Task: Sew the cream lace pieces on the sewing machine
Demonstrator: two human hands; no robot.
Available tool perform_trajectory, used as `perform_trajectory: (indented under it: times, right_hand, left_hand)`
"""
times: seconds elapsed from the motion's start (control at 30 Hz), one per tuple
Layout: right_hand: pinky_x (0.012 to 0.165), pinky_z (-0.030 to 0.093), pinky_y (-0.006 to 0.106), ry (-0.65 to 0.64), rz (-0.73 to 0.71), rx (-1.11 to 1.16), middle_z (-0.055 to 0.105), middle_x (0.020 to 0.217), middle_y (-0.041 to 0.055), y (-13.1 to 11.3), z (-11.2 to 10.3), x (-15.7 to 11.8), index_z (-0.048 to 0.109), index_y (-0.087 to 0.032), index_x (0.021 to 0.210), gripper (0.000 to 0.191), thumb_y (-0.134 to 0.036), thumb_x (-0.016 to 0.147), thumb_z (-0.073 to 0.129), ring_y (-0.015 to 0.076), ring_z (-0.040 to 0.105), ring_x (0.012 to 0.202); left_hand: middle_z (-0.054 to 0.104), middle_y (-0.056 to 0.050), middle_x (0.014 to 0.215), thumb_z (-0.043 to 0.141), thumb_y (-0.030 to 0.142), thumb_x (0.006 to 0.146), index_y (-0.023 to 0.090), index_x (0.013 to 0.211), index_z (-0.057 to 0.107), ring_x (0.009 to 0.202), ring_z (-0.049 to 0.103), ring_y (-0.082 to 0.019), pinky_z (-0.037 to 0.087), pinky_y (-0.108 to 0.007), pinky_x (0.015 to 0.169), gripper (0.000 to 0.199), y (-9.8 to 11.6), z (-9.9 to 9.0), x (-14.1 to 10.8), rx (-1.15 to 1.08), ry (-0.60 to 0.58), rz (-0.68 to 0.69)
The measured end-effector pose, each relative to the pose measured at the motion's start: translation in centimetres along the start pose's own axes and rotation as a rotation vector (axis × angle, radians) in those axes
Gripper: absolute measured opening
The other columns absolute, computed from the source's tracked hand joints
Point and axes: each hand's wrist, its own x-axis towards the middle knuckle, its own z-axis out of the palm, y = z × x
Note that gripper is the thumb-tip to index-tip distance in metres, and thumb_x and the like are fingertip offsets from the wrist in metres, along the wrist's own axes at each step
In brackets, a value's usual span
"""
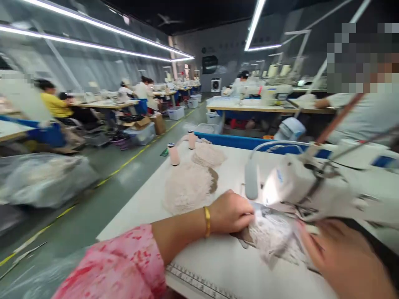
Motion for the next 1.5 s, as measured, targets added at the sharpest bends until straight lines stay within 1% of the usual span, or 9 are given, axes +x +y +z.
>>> perform_trajectory:
  times: [0.07, 0.2, 0.3, 0.43, 0.53, 0.63, 0.77, 1.17, 1.5]
  right_hand:
    - [0.074, 0.048, 0.046, -0.093, -0.018, 0.014, 0.065, 0.076, 0.0098, -1.9, -1.6, 1.5, 0.071, -0.025, 0.089, 0.033, -0.026, 0.11, 0.046, 0.0305, 0.061, 0.078]
    - [0.088, 0.053, 0.045, -0.369, -0.019, 0.223, 0.072, 0.12, 0.0103, -4.7, -1.5, 3.3, 0.067, -0.023, 0.123, 0.025, -0.021, 0.109, 0.047, 0.0298, 0.065, 0.104]
    - [0.08, 0.055, 0.042, -0.453, 0.024, 0.182, 0.072, 0.114, 0.0101, -4.3, -1.3, 3.1, 0.07, -0.023, 0.115, 0.026, -0.013, 0.103, 0.05, 0.0303, 0.065, 0.104]
    - [0.081, 0.055, 0.046, -0.334, 0.047, 0.004, 0.071, 0.094, 0.0116, -2.5, -1.5, 2.8, 0.071, -0.019, 0.092, 0.031, 0.0, 0.092, 0.046, 0.0323, 0.063, 0.098]
    - [0.083, 0.055, 0.045, -0.22, 0.027, 0.068, 0.07, 0.09, 0.0113, -2.6, -1.6, 2.9, 0.071, -0.019, 0.096, 0.031, -0.003, 0.095, 0.044, 0.0315, 0.061, 0.098]
    - [0.082, 0.055, 0.042, -0.294, -0.011, 0.251, 0.072, 0.098, 0.0095, -3.9, -1.6, 3.2, 0.068, -0.02, 0.112, 0.032, -0.004, 0.097, 0.045, 0.03, 0.062, 0.102]
    - [0.08, 0.054, 0.038, -0.394, -0.016, 0.388, 0.073, 0.105, 0.0067, -4.8, -1.4, 3.3, 0.065, -0.022, 0.113, 0.034, 0.0, 0.097, 0.044, 0.0264, 0.065, 0.099]
    - [0.076, 0.052, 0.036, -0.369, -0.017, 0.308, 0.074, 0.106, 0.007, -4.4, -1.1, 3.0, 0.065, -0.023, 0.112, 0.034, 0.001, 0.095, 0.048, 0.0262, 0.067, 0.098]
    - [0.086, 0.054, 0.04, -0.331, 0.001, 0.297, 0.073, 0.107, 0.0079, -4.4, -0.7, 2.8, 0.067, -0.023, 0.115, 0.036, 0.0, 0.097, 0.048, 0.0276, 0.065, 0.103]
  left_hand:
    - [0.075, -0.003, 0.09, 0.058, 0.029, 0.104, 0.021, 0.101, 0.074, 0.086, 0.068, -0.022, 0.047, -0.038, 0.084, 0.018, -0.2, -0.3, -0.1, -0.022, 0.091, 0.019]
    - [0.07, -0.005, 0.096, 0.052, 0.022, 0.103, 0.021, 0.109, 0.073, 0.085, 0.063, -0.02, 0.048, -0.032, 0.075, 0.022, -0.7, -0.6, 0.1, -0.096, 0.159, 0.088]
    - [0.066, -0.006, 0.092, 0.052, 0.018, 0.102, 0.021, 0.099, 0.075, 0.086, 0.06, -0.021, 0.047, -0.032, 0.073, 0.023, -0.5, -0.2, 0.2, -0.095, 0.156, 0.152]
    - [0.065, -0.008, 0.094, 0.054, 0.02, 0.101, 0.02, 0.098, 0.078, 0.084, 0.058, -0.021, 0.047, -0.035, 0.074, 0.023, 0.5, 0.8, 0.3, -0.1, 0.159, 0.172]
    - [0.067, -0.008, 0.099, 0.054, 0.018, 0.101, 0.019, 0.101, 0.078, 0.087, 0.058, -0.022, 0.048, -0.038, 0.077, 0.024, 1.3, 1.2, 0.4, -0.087, 0.17, 0.201]
    - [0.072, -0.008, 0.104, 0.051, 0.016, 0.103, 0.018, 0.104, 0.077, 0.09, 0.06, -0.023, 0.048, -0.04, 0.081, 0.026, 1.6, 1.3, 0.4, -0.083, 0.18, 0.257]
    - [0.077, -0.006, 0.104, 0.048, 0.015, 0.105, 0.017, 0.104, 0.074, 0.092, 0.063, -0.022, 0.048, -0.04, 0.084, 0.026, 1.4, 1.4, 0.3, -0.09, 0.19, 0.299]
    - [0.078, -0.003, 0.104, 0.053, 0.013, 0.102, 0.02, 0.107, 0.073, 0.09, 0.063, -0.022, 0.046, -0.04, 0.085, 0.022, 1.1, 2.0, 0.2, -0.026, 0.206, 0.279]
    - [0.078, -0.003, 0.109, 0.051, 0.014, 0.104, 0.02, 0.106, 0.073, 0.094, 0.063, -0.023, 0.044, -0.041, 0.086, 0.023, 1.1, 1.9, 0.1, -0.013, 0.198, 0.264]
